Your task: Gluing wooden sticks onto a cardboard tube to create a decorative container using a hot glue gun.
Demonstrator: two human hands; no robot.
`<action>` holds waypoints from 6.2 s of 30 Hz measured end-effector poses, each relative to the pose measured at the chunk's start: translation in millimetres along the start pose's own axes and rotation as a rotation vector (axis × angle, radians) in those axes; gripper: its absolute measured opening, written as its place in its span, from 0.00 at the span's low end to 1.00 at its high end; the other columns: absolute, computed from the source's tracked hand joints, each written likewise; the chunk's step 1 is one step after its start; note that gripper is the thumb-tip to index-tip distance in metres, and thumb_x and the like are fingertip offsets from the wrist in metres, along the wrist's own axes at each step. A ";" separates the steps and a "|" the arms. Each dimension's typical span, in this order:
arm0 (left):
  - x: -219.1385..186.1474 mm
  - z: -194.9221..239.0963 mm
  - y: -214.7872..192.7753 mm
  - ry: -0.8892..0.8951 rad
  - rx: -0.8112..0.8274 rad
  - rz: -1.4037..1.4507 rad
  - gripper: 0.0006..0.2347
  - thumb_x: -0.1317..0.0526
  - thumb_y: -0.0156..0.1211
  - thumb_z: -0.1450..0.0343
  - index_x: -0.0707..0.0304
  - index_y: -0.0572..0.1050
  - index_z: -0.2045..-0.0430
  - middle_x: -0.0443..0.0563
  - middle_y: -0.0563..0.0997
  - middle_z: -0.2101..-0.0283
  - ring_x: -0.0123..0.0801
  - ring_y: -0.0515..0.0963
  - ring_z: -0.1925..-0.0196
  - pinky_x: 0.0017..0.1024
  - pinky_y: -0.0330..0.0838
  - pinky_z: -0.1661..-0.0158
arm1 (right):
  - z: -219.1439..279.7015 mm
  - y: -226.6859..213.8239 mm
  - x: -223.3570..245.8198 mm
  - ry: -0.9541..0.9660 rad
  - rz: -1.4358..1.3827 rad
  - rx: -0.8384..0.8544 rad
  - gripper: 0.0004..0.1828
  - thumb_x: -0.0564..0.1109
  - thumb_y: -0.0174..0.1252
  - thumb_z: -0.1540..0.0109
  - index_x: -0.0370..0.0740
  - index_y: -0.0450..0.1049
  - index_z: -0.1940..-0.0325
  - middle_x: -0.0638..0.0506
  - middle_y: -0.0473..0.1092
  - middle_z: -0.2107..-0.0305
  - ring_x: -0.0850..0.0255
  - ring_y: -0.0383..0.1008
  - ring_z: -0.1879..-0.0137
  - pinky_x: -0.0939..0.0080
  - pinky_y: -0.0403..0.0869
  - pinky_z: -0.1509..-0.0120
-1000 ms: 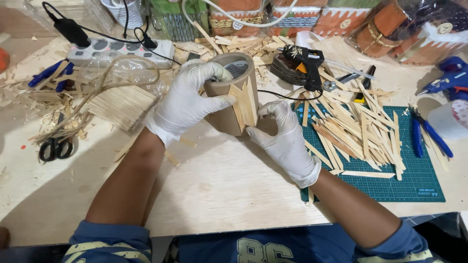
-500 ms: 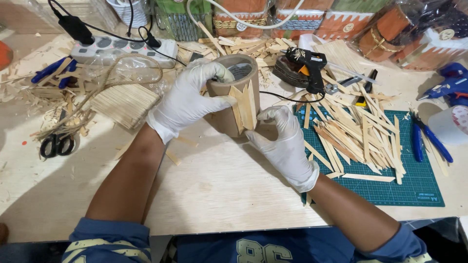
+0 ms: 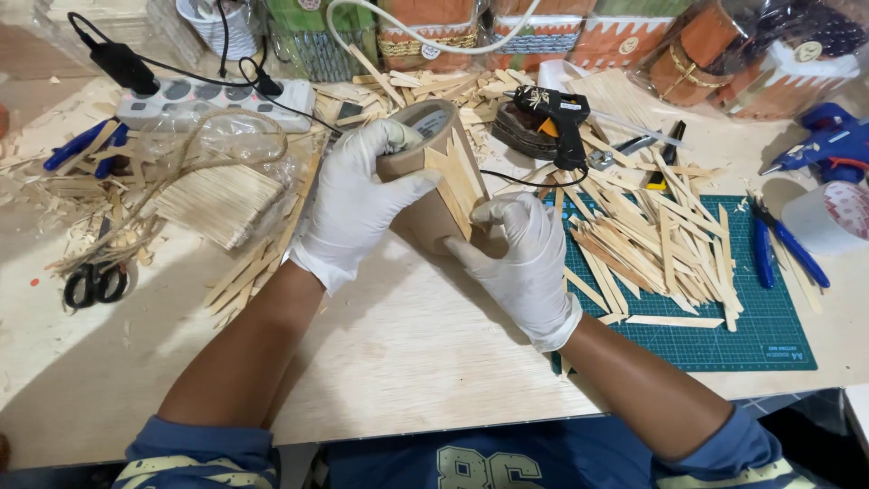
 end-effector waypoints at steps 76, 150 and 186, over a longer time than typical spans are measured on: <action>3.2 0.5 -1.5 -0.024 -0.009 -0.174 0.15 0.57 0.79 0.41 0.53 0.83 0.63 0.52 0.81 0.64 0.42 0.80 0.54 0.34 0.69 0.44 | 4.0 -1.2 -4.7 0.391 -0.443 0.051 0.09 0.36 0.72 0.46 0.45 0.85 0.63 0.51 0.75 0.74 0.65 0.72 0.60 0.62 0.73 0.48; -100.6 45.7 -4.7 0.106 0.289 -0.461 0.19 0.46 0.58 0.25 0.54 0.72 0.86 0.47 0.72 0.87 0.41 0.76 0.83 0.34 0.69 0.73 | 16.9 -32.5 -12.8 -0.334 -0.107 -0.294 0.09 0.36 0.71 0.46 0.44 0.78 0.68 0.51 0.75 0.69 0.51 0.73 0.64 0.54 0.71 0.57; -7.0 110.1 89.8 -0.437 0.422 0.042 0.02 0.63 0.56 0.29 0.52 0.75 0.68 0.46 0.82 0.80 0.36 0.84 0.73 0.31 0.77 0.64 | -66.3 -0.5 -189.0 0.859 -0.355 0.018 0.24 0.46 0.64 0.39 0.36 0.70 0.41 0.46 0.75 0.72 0.61 0.80 0.72 0.67 0.76 0.74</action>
Point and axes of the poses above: each hand's wrist, its own z-axis away from the middle knuckle, its own y-axis out of the palm, x = y × z, the point moved 3 cm from there along -z, towards the middle knuckle
